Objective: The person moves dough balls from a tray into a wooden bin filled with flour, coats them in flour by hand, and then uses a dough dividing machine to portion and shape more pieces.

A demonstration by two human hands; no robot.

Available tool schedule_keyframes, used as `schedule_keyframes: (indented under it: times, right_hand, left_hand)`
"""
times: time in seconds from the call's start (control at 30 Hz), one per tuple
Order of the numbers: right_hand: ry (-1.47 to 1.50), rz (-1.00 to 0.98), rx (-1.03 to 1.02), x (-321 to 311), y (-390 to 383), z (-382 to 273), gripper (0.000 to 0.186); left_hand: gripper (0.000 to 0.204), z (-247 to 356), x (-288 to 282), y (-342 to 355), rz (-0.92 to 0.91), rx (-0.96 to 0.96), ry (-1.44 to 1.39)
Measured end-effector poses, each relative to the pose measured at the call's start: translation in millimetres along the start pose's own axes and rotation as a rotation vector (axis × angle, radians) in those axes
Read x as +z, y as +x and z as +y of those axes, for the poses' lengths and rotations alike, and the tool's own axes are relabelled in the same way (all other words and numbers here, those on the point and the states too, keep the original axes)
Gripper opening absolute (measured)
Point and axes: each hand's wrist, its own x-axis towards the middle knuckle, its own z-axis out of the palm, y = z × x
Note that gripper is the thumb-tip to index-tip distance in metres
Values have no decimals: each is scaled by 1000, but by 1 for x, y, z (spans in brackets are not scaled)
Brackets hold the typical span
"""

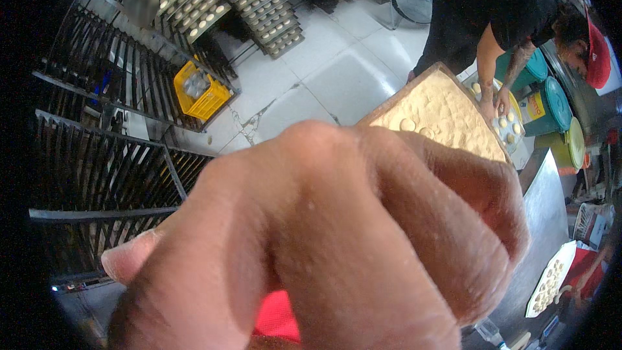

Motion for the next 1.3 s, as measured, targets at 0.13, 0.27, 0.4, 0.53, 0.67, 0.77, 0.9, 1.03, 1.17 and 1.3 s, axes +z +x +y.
schedule_keyframes:
  times: [0.13, 0.27, 0.4, 0.53, 0.67, 0.77, 0.9, 1.03, 1.17, 1.3]
  right_hand:
    - [-16, 27, -5, 0, 1, 2, 83]
    - [-13, 58, -91, -3, 17, -13, 83]
    - [27, 96, -208, -5, 47, -50, 83]
    - [72, 132, -173, -5, 59, -88, 82]
    - [-29, 156, -286, -8, 86, -120, 82]
    - [-40, 162, -318, -8, 91, -129, 83]
    - [-50, 163, -320, -5, 93, -126, 83]
    - [-37, 158, -329, -2, 99, -123, 83]
    - [-12, 143, -310, 4, 102, -116, 84]
    - [8, 138, -240, -1, 97, -102, 84]
  left_hand:
    - [75, 2, -8, 3, -33, 10, 7]
    - [76, 21, -10, 5, -35, 4, 84]
    - [77, 50, -4, 3, -36, -29, 245]
    - [77, 54, -40, -4, 0, -163, 446]
    - [61, 25, -62, -106, 23, -602, 1106]
    - [51, -2, -79, -206, -166, -893, 1224]
    - [56, 9, -70, -238, 69, -1149, 1107]
    - [57, 8, -76, -283, 23, -1274, 1163]
    - [54, 2, -76, -298, -32, -1348, 1196]
    - [53, -16, -89, -290, -61, -1331, 1163]
